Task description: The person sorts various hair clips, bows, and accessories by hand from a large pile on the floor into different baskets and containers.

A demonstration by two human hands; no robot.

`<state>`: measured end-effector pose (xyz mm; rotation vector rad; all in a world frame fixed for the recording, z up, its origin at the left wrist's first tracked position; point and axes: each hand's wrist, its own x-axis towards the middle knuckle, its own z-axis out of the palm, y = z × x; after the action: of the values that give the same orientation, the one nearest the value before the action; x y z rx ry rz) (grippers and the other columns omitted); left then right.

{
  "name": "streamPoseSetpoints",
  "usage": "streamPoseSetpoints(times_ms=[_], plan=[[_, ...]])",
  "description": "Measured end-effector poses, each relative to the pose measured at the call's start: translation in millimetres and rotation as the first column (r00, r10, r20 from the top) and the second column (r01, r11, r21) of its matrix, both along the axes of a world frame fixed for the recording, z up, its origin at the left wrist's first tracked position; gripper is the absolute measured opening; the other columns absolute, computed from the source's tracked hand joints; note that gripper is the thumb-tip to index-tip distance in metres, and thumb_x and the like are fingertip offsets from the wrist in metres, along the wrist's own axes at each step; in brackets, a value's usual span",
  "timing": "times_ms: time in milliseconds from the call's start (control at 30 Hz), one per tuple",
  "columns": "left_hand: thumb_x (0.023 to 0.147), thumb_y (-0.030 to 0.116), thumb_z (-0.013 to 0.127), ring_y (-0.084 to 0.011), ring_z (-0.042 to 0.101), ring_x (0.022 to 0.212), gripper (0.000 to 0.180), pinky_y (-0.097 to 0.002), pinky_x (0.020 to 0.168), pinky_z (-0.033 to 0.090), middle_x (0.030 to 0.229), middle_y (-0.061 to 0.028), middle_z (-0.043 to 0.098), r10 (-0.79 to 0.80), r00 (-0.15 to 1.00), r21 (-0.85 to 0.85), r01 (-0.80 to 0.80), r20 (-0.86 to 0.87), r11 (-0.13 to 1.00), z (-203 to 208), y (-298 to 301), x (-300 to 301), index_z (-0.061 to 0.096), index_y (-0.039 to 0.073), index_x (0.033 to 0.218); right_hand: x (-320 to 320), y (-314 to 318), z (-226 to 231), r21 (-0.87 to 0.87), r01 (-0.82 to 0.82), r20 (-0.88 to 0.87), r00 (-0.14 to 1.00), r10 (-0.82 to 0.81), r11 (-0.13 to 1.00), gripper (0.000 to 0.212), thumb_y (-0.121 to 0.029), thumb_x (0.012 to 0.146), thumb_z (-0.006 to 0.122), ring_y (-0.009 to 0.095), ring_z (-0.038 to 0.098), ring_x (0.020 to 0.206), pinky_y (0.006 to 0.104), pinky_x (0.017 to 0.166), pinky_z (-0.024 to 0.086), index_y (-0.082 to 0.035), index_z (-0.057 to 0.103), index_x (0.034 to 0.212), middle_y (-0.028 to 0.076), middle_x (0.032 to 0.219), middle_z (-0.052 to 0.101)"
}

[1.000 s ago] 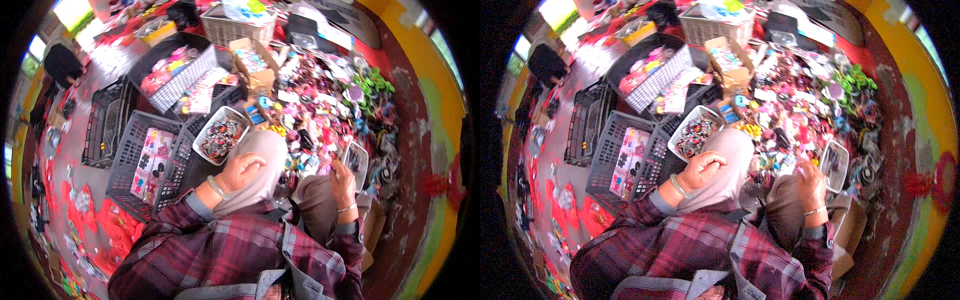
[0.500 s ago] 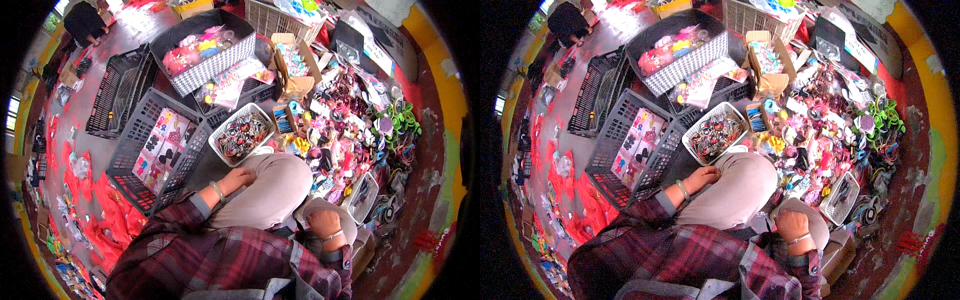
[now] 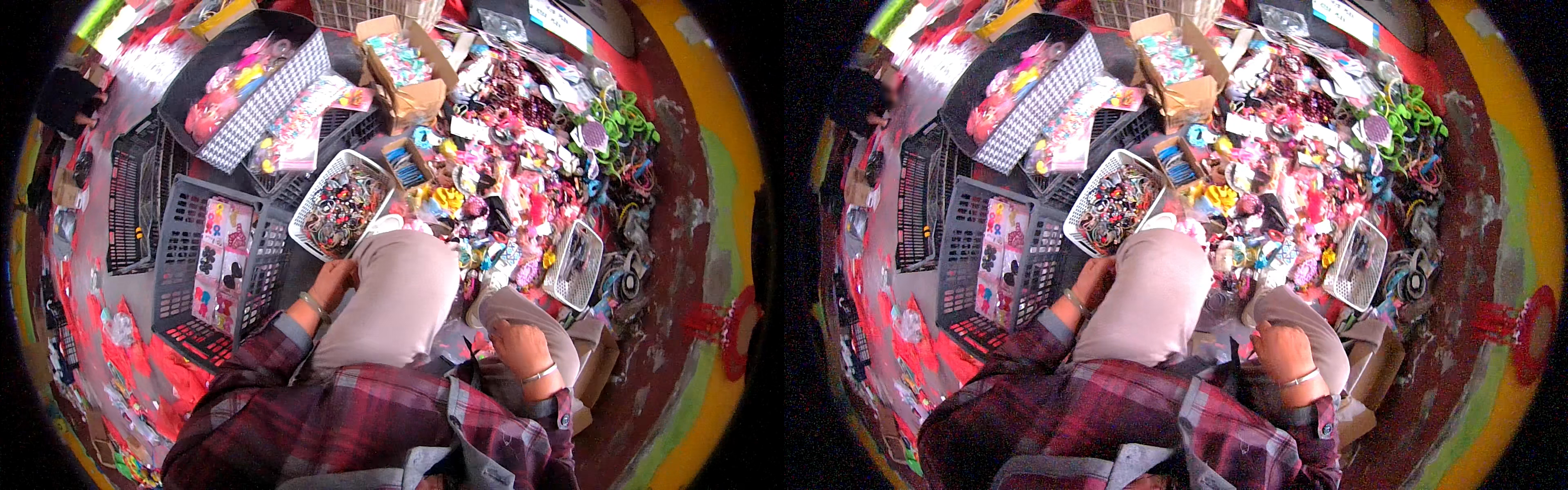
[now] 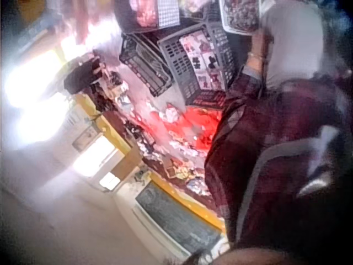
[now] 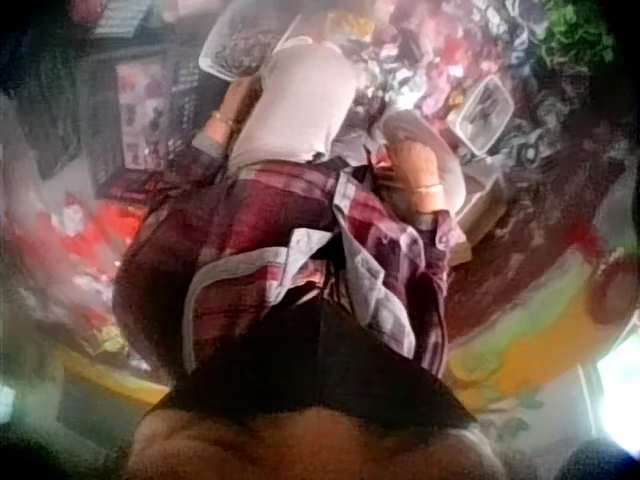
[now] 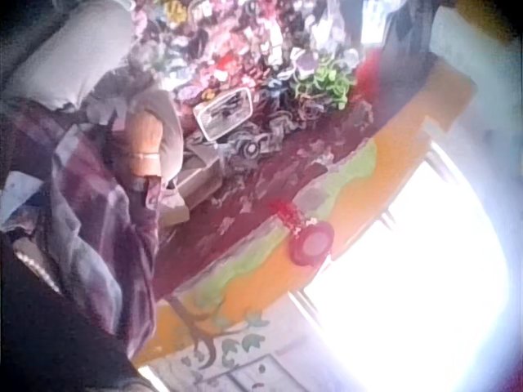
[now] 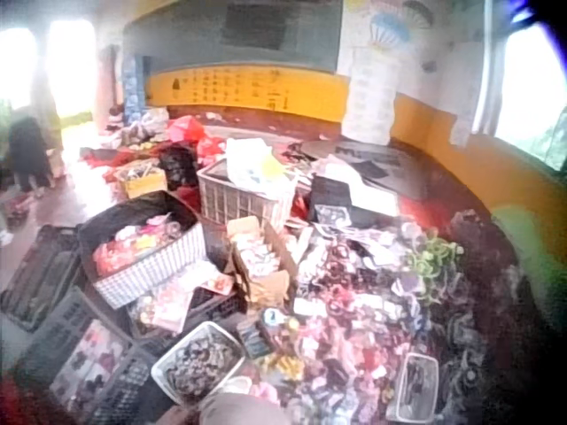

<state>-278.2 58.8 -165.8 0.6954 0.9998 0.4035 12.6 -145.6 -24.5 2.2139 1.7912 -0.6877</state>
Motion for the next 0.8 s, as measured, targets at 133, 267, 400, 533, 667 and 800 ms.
streamPoseSetpoints(times_ms=[133, 267, 400, 533, 667, 800], plan=[[0.087, 0.027, 0.046, -0.0101, 0.041, 0.051, 0.034, -0.0247, 0.049, 0.032, 0.056, -0.0008, 0.047, -0.063, 0.991, 0.335, 0.100, -0.121, 0.937, 0, -2, 5, 0.052, 0.007, 0.061, 9, -7, 1, -0.008, 0.053, -0.002, 0.999, -0.053, 0.999, 0.019, -0.027, 0.080, 0.048, 0.035, 0.058, 0.061, 0.0469, 0.056, 0.045, -0.009, 0.056, 0.081, 0.016, 0.067, 0.059], [0.088, 0.025, 0.044, -0.0063, 0.036, 0.052, 0.031, -0.0231, 0.048, 0.028, 0.057, 0.0056, 0.039, -0.058, 0.996, 0.436, 0.084, -0.073, 0.896, -28, -10, -7, 0.047, 0.012, 0.060, 9, -4, 3, 0.042, 0.015, -0.044, 0.999, -0.013, 0.999, 0.018, -0.025, 0.079, 0.049, 0.036, 0.057, 0.065, 0.0465, 0.059, 0.045, -0.010, 0.056, 0.086, 0.017, 0.070, 0.060], [0.092, 0.018, 0.037, -0.0067, 0.036, 0.058, 0.025, -0.0244, 0.053, 0.033, 0.066, 0.0059, 0.038, -0.137, 0.990, 0.388, 0.119, 0.019, 0.914, -11, -11, -10, 0.046, 0.010, 0.069, 7, -11, 2, 0.072, -0.014, -0.073, 0.997, 0.019, 0.997, 0.020, -0.023, 0.078, 0.049, 0.037, 0.057, 0.068, 0.0463, 0.059, 0.045, -0.010, 0.056, 0.091, 0.017, 0.073, 0.060], [0.093, 0.016, 0.034, -0.0091, 0.047, 0.072, 0.024, -0.0251, 0.066, 0.040, 0.079, 0.0016, 0.049, -0.281, 0.945, 0.760, 0.306, -0.168, 0.573, -33, -9, -29, 0.053, 0.004, 0.085, 1, -3, 5, 0.065, -0.023, -0.086, 0.996, 0.028, 0.998, 0.021, -0.023, 0.077, 0.049, 0.037, 0.057, 0.069, 0.0461, 0.060, 0.046, -0.008, 0.058, 0.089, 0.018, 0.075, 0.060], [0.093, 0.016, 0.037, -0.0097, 0.052, 0.085, 0.026, -0.0253, 0.076, 0.043, 0.094, -0.0010, 0.056, -0.279, 0.957, 0.635, 0.265, -0.081, 0.725, 1, -10, -23, 0.055, -0.001, 0.101, 5, -6, 1, 0.076, -0.036, -0.086, 0.995, 0.043, 0.996, 0.021, -0.023, 0.077, 0.049, 0.036, 0.058, 0.067, 0.0462, 0.060, 0.046, -0.008, 0.059, 0.088, 0.018, 0.075, 0.060], [0.090, 0.022, 0.045, -0.0106, 0.054, 0.074, 0.027, -0.0260, 0.066, 0.044, 0.080, -0.0015, 0.059, -0.092, 0.978, 0.263, 0.140, -0.186, 0.954, 7, -2, -20, 0.060, -0.001, 0.086, -5, -1, -5, 0.012, -0.116, -0.046, 0.992, 0.116, 0.993, 0.022, -0.025, 0.077, 0.051, 0.036, 0.058, 0.066, 0.0454, 0.061, 0.046, -0.008, 0.059, 0.089, 0.017, 0.074, 0.060]])
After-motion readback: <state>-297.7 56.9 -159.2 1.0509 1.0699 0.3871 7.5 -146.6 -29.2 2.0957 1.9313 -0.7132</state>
